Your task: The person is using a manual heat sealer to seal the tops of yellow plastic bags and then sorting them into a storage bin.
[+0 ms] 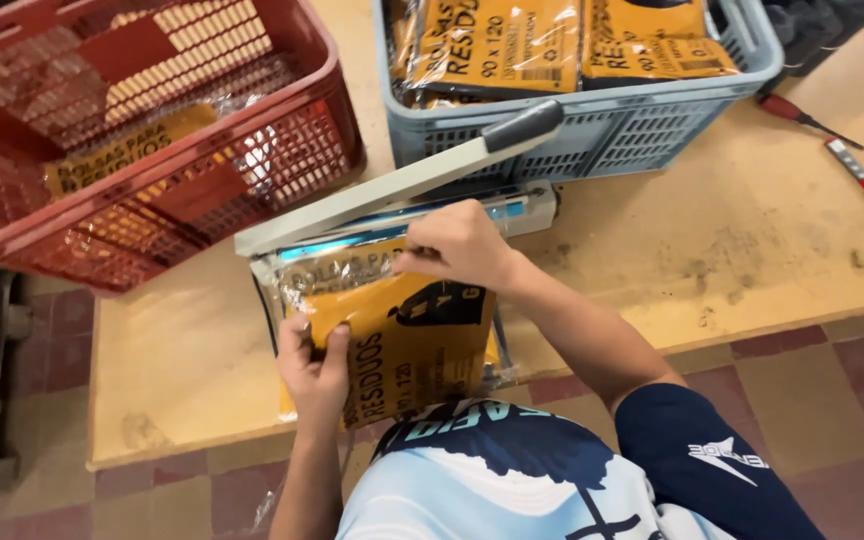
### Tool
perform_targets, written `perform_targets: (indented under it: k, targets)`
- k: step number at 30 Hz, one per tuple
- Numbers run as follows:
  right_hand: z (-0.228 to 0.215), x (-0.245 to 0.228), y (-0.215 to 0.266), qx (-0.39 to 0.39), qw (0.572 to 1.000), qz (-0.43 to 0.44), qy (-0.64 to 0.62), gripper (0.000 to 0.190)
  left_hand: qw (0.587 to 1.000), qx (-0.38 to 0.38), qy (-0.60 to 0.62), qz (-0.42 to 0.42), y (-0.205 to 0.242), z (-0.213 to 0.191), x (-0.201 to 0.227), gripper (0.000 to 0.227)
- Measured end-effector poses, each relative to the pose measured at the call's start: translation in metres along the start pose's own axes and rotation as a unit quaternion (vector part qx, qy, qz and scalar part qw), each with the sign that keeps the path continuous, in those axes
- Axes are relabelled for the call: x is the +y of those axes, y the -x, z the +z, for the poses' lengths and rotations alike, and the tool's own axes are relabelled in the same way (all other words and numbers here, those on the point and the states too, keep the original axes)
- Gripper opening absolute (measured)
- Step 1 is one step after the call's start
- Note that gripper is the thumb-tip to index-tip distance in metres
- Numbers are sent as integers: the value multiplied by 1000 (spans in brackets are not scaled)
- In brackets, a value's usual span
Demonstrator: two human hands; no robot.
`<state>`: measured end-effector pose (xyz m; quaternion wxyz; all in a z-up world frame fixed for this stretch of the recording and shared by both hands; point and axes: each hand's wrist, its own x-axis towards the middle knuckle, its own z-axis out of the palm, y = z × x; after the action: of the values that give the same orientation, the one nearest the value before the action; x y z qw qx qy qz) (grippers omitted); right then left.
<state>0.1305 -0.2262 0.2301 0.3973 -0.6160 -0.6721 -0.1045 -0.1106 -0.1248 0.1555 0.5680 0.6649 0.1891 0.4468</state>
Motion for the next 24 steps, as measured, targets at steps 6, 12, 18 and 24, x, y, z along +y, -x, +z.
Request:
perform_targets:
  k: [6, 12, 18, 24]
  targets:
    - [-36, -26, 46, 346, 932, 36, 101, 44, 995, -16, 27, 98, -7, -6, 48, 24]
    - [5, -70, 110, 165, 881, 347, -276, 45, 980, 129, 128, 83, -30, -2, 77, 30]
    - [-84, -30, 33, 217, 883, 372, -185, 22, 978, 44, 92, 182, -60, 8, 140, 43]
    - [-203, 115, -52, 303, 863, 405, 9, 16, 979, 145, 21, 141, -50, -22, 122, 26]
